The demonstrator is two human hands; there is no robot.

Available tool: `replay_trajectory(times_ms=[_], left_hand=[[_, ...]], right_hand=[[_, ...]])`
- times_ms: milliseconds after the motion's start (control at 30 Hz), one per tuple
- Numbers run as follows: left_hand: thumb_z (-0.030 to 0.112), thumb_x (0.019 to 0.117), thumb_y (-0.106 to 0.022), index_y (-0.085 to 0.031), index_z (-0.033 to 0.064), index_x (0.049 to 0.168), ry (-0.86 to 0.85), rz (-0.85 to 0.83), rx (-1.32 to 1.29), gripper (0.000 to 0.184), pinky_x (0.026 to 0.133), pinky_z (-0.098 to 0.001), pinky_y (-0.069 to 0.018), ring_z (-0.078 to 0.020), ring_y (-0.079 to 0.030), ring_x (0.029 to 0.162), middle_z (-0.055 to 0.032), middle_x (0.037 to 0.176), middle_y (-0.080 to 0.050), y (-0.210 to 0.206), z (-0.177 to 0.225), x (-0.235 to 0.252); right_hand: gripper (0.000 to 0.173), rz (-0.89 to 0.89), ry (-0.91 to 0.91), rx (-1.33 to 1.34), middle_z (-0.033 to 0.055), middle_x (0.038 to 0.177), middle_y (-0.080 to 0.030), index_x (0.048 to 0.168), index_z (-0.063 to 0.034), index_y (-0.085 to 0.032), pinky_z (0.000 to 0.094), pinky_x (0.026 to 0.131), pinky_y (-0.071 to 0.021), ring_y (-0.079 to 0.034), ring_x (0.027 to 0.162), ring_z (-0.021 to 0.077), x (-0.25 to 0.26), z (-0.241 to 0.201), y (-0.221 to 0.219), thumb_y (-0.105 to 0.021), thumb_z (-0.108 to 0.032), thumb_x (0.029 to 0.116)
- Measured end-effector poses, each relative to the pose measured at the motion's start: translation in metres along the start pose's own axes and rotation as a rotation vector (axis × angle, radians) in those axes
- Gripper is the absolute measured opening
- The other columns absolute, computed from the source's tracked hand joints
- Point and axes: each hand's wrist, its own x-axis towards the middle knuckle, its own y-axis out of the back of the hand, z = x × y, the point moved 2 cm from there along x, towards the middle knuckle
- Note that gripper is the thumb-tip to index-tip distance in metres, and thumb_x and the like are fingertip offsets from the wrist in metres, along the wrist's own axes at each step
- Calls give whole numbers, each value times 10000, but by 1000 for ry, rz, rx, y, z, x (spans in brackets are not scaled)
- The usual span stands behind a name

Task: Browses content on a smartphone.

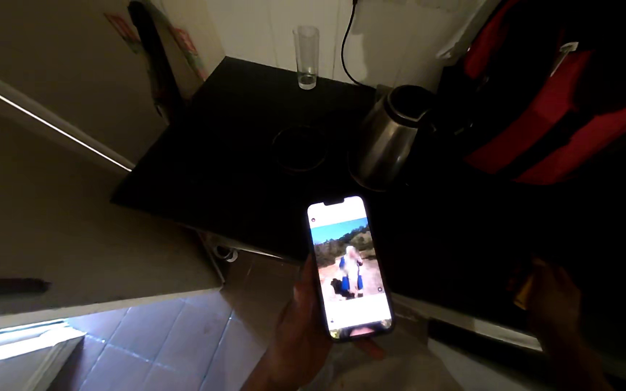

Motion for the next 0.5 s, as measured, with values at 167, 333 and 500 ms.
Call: replay_trajectory(times_ms=[167, 333, 500], left_hand=[[621, 977, -494, -348, 265, 1560, -1, 8, 3, 699, 772, -539, -629, -357, -600, 1264, -123, 1452, -553, 1, 1, 2], [643, 965, -491, -342, 259, 1561, 10, 14, 26, 724, 752, -538, -632, -355, -606, 1257, -123, 1446, -557, 0, 1, 4], [622, 979, -491, -331, 248, 1560, 5, 16, 24, 710, 756, -543, -630, -363, -606, 1254, -126, 1444, -556, 2, 0, 3]], right_hand=[[430, 28, -6, -12, 1, 801, -623, 1299, -36, -534, 270, 500, -562, -615, 564, 87, -1, 0, 0, -447, -400, 1088], [435, -3, -4, 12, 8, 828, -617, 1362, -40, -499, 277, 510, -567, -619, 577, 92, 2, 6, 3, -429, -372, 1089], [428, 7, -10, 25, 10, 826, -620, 1367, -41, -499, 277, 506, -567, -621, 577, 92, 2, 7, 3, -441, -360, 1088]])
